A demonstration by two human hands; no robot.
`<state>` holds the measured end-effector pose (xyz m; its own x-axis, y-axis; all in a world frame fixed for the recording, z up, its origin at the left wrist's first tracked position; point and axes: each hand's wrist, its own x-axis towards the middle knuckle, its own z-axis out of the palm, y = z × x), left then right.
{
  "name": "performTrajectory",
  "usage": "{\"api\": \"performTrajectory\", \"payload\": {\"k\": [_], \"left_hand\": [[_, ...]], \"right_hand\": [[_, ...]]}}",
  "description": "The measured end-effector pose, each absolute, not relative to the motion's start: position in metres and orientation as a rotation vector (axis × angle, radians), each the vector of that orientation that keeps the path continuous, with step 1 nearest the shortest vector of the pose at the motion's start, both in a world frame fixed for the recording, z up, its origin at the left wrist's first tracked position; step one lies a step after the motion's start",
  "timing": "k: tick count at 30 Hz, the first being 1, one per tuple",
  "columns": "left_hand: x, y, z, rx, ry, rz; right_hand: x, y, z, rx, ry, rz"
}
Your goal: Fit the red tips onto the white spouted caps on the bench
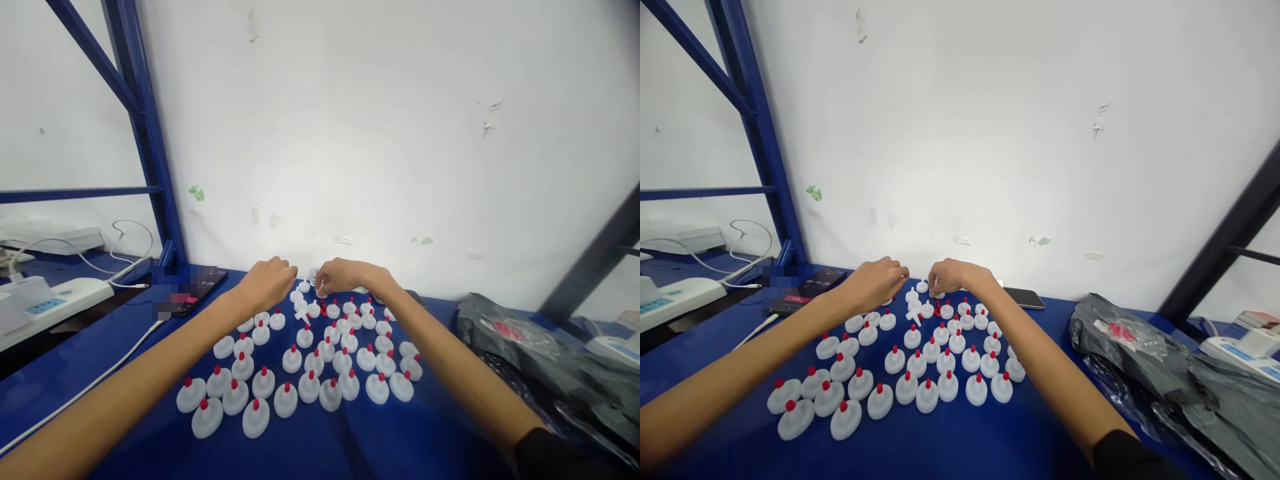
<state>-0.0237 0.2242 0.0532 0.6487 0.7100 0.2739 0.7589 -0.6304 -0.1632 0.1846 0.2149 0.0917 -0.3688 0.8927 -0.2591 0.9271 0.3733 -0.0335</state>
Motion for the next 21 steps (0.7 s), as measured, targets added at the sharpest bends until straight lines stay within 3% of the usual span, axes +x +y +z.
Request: {"api": "performTrajectory", "payload": {"k": [5,21], "left_hand": [[-0.027,0.247,0.028,-2.617,-1.185,-0.245],[-0.075,0.261,0.016,-2.780,-1.406,-0.305]], "right_hand": [[0.189,0.233,0.105,1.675,2.278,-0.332],[0.194,0.246,0.071,1.685,2.163,-0.567]]}}
